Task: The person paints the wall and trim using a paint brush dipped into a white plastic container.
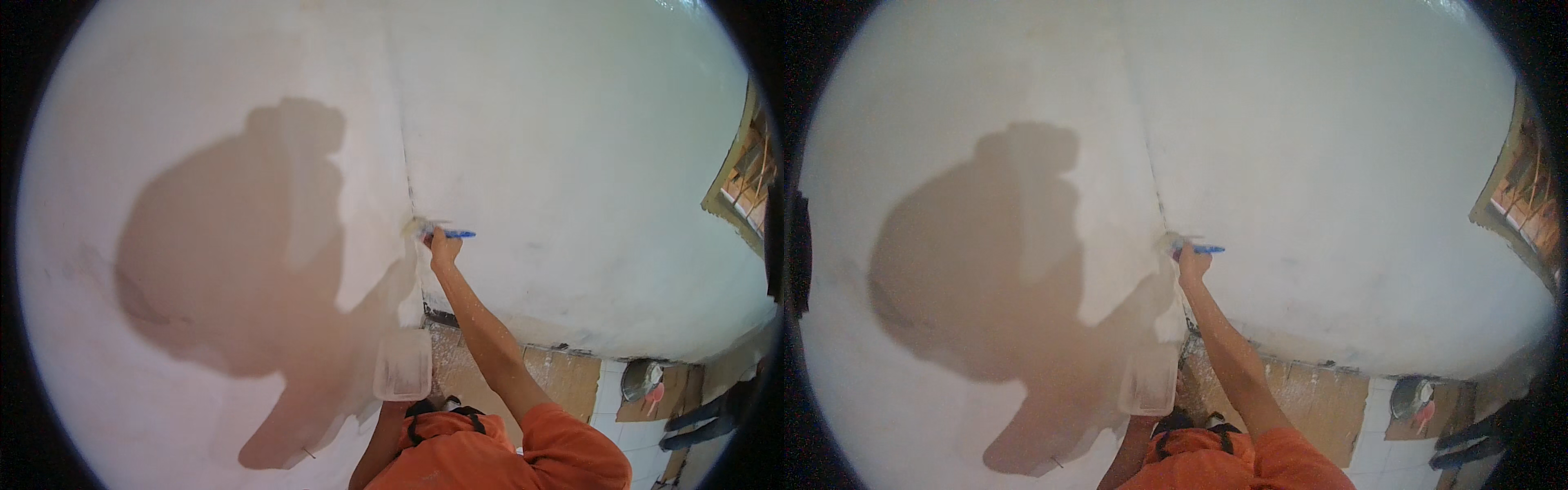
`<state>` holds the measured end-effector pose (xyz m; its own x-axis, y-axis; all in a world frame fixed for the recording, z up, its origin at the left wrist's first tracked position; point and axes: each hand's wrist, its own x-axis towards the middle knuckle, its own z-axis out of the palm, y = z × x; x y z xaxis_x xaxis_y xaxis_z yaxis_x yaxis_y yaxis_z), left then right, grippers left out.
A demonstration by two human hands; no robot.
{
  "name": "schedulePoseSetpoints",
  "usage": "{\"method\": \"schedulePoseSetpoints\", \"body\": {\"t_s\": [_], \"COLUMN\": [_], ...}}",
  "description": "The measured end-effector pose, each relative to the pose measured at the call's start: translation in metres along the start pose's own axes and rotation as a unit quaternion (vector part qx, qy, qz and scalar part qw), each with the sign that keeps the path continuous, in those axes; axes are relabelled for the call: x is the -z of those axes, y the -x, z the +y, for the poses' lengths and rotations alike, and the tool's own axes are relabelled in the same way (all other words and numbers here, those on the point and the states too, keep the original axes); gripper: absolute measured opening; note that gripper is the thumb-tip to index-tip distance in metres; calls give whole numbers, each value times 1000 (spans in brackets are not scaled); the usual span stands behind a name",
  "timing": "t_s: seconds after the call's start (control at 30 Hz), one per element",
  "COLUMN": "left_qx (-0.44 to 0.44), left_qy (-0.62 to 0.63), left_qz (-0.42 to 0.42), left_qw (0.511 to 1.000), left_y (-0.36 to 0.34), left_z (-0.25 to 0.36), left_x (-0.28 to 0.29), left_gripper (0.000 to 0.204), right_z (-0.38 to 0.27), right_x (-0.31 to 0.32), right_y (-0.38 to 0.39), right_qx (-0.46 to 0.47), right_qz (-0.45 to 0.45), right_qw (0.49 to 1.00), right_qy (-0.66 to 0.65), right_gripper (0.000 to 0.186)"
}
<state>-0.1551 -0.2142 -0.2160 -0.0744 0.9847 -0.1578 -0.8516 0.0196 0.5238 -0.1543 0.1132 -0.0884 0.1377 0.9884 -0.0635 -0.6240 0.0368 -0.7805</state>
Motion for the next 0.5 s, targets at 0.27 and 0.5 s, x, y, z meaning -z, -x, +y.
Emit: {"method": "schedulePoseSetpoints", "body": {"t_s": [0.27, 0.5], "left_qx": [5, 2], "left_qy": [5, 22], "left_qz": [8, 11], "left_qw": [1000, 1000], "left_y": [11, 16], "left_z": [6, -1], "left_x": [11, 13], "left_gripper": [57, 58], "right_z": [-71, -177], "right_x": [-64, -137], "right_y": [-22, 7], "right_qx": [33, -16], "right_qz": [-123, -157], "right_qw": [991, 966], "right_qy": [-36, -203], "right_gripper": [9, 7]}}
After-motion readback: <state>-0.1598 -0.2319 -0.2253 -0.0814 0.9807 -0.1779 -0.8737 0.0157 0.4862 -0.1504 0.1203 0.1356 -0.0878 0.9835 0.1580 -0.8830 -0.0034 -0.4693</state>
